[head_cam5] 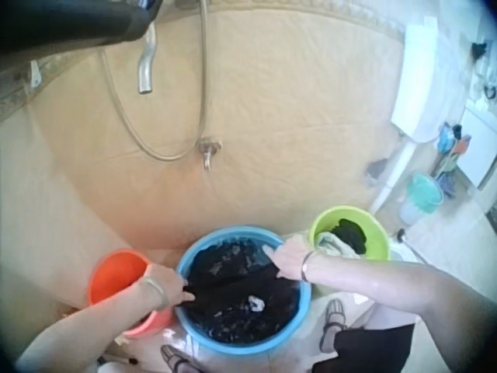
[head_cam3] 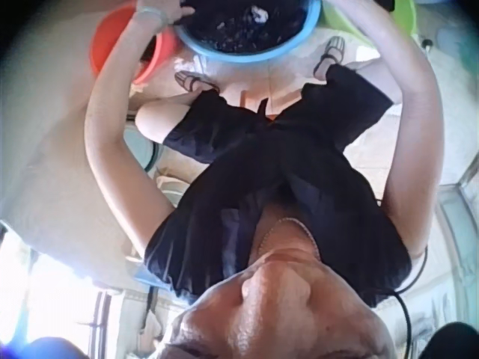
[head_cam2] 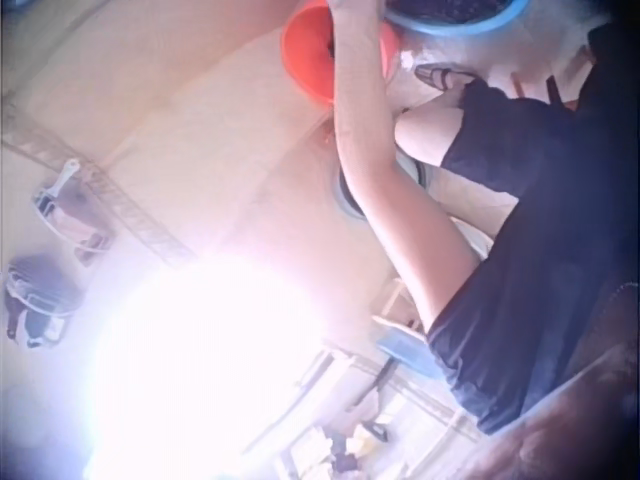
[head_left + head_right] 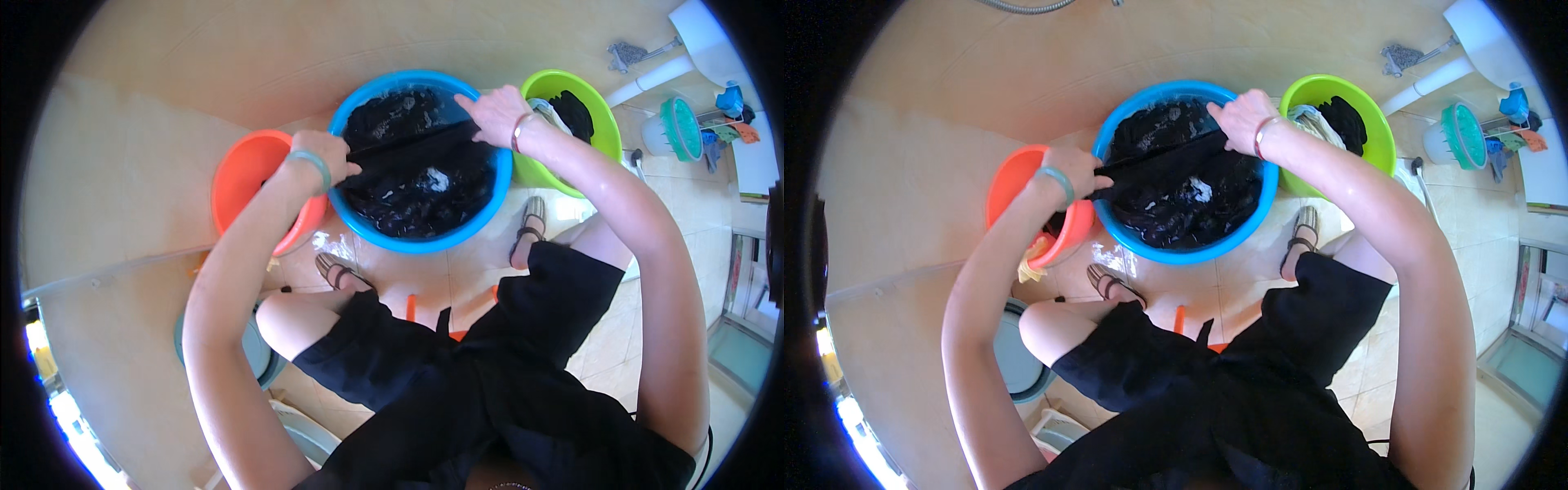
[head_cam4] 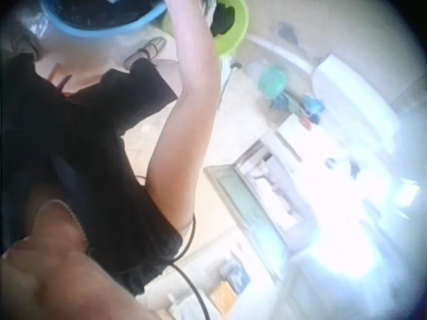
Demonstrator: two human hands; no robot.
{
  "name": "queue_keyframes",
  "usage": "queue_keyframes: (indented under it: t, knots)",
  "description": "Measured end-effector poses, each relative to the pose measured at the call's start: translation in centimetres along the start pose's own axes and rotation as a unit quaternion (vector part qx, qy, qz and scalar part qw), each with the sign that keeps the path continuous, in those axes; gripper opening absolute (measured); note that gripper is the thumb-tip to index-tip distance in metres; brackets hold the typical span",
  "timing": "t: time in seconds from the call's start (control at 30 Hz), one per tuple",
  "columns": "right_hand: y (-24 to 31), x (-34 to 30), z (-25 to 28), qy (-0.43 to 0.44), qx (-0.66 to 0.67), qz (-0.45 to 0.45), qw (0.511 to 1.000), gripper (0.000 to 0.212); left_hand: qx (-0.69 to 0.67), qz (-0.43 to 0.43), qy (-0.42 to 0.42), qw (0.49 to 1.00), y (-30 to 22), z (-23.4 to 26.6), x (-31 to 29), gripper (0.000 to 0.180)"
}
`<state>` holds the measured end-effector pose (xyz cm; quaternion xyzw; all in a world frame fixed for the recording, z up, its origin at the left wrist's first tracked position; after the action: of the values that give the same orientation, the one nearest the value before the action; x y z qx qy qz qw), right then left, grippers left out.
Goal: The person hand-washes various garments in a blue basin filled with soapy water, scrubbing and rinsing each item before transferring it to a green bucket. The person handles light-colored and dark-colored clothes, including a white shirt and dark pants, one at a time.
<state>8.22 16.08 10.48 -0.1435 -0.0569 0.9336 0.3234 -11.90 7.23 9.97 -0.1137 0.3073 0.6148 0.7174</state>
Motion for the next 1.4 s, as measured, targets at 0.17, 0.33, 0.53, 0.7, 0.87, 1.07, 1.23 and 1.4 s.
queue_keyframes:
  t: [0.17, 0.33, 0.53, 0.7, 0.87, 1.07, 1.23, 1.4]
  knots:
    - [-2.1, 0.1, 4.2, -0.03, 0.138, -0.08, 0.987, 0.029, -0.192, 0.063, -0.108, 0.973, 2.2, 6.2, -1.4, 0.03]
    - [-5.5, -0.7, 8.2, -0.079, 0.735, -0.06, 0.67, 0.021, -0.415, -0.028, -0.34, 0.844, 4.3, 13.3, -5.0, 0.033]
    - [-3.1, -1.7, 15.9, -0.142, 0.812, 0.058, 0.563, 0.057, -0.747, -0.142, -0.309, 0.572, 0.6, 18.1, -3.7, 0.021]
    - [-2.1, 3.4, 6.9, -0.264, 0.541, 0.029, 0.798, 0.041, -0.521, -0.094, -0.343, 0.776, -1.9, 12.7, 5.1, 0.033]
    - [-0.7, 7.6, -14.3, -0.165, 0.418, -0.11, 0.887, 0.058, -0.428, -0.018, -0.364, 0.827, -6.3, -1.0, 13.9, 0.083]
    - [3.2, 8.8, -24.0, 0.0, 0.347, -0.209, 0.915, 0.075, -0.225, -0.06, -0.122, 0.965, -11.1, -11.6, 22.2, 0.115]
    - [4.8, 11.5, -32.3, 0.048, 0.409, -0.2, 0.889, 0.063, -0.204, -0.028, -0.086, 0.975, -12.7, -17.0, 26.2, 0.094]
    - [4.9, 13.1, -38.6, 0.212, 0.391, -0.232, 0.865, 0.049, -0.193, 0.003, -0.043, 0.98, -14.5, -23.2, 31.5, 0.075]
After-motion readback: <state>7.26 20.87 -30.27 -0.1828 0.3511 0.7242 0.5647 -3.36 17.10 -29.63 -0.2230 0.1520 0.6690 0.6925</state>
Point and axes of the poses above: each hand's wrist, its own x-axis towards the middle knuckle, its own z-axis out of the back of the hand, y = z × x, the point moved 9 cm from there along x, towards the middle knuckle
